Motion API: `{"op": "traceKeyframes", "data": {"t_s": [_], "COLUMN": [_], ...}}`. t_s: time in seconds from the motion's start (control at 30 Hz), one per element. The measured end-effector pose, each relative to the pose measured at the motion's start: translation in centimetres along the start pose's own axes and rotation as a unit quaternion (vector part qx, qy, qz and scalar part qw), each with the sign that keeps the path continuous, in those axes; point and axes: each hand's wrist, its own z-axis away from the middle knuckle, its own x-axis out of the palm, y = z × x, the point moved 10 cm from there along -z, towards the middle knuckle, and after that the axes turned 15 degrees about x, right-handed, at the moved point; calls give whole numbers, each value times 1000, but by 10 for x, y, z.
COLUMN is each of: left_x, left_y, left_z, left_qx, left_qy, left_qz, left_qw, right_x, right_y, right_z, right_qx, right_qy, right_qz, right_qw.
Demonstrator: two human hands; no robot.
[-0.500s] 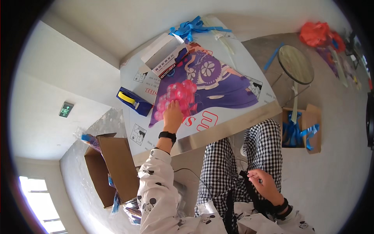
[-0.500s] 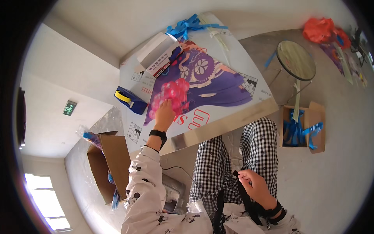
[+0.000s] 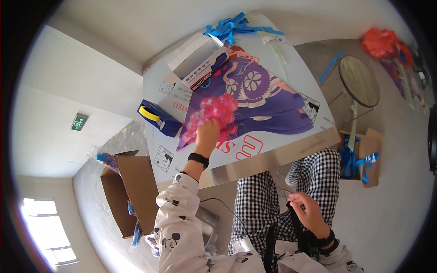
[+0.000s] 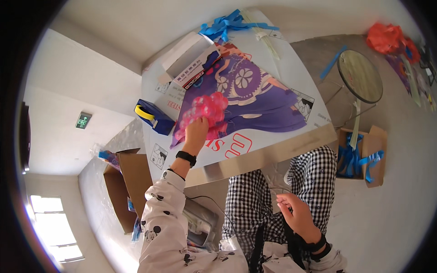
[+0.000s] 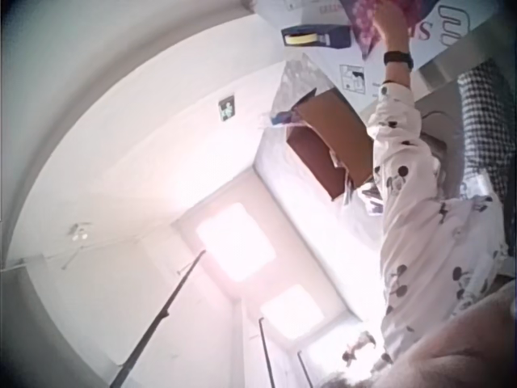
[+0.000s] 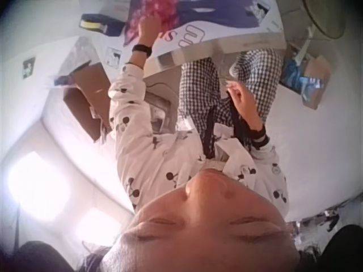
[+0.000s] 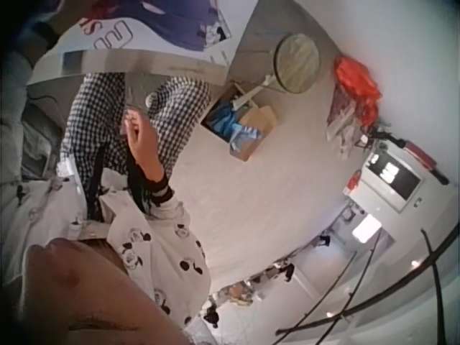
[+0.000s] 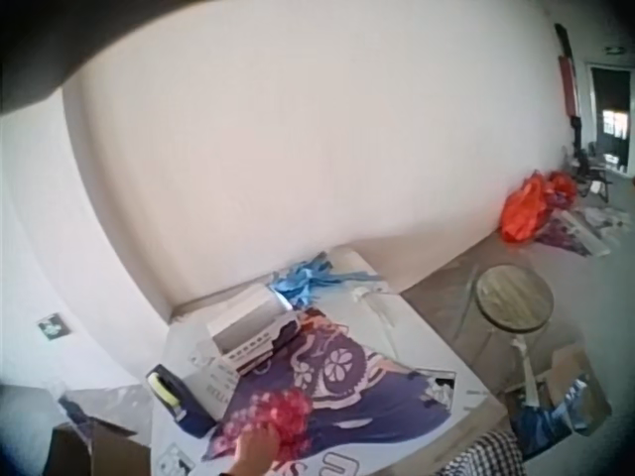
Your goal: The recorder is assembling a cartoon-themed kite by inserting support rods and securing them with tape.
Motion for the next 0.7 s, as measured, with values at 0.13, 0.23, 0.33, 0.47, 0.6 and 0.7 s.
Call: {"op": "traceKeyframes", "data": {"t_s": [0.13,0.23,0.33,0.47,0.6,0.7], "left_x": [-47,-124,-190,-184,-171,-154], "left_y": [-36,-33,-2,79,148,160], "left_z": [25,48,76,116,153,174], "left_qx": [-66,-67,-37,32,73,7], "left_qy": [231,372,418,332,308,319], "left_qz": [81,88,75,140,225,361], "left_qw": [967,921,904,932,921,877], "right_x": [-2,-6,-7,-2,17,33], "right_y": [8,20,19,-33,-124,-113], "right_z": [4,7,9,4,14,5], "right_qx": [21,40,69,-18,-265,-283], "right_qy": [0,-5,-23,48,177,175], "right_qz": [-7,-10,-139,-31,198,266], "right_qw": [1000,999,988,998,927,905]}}
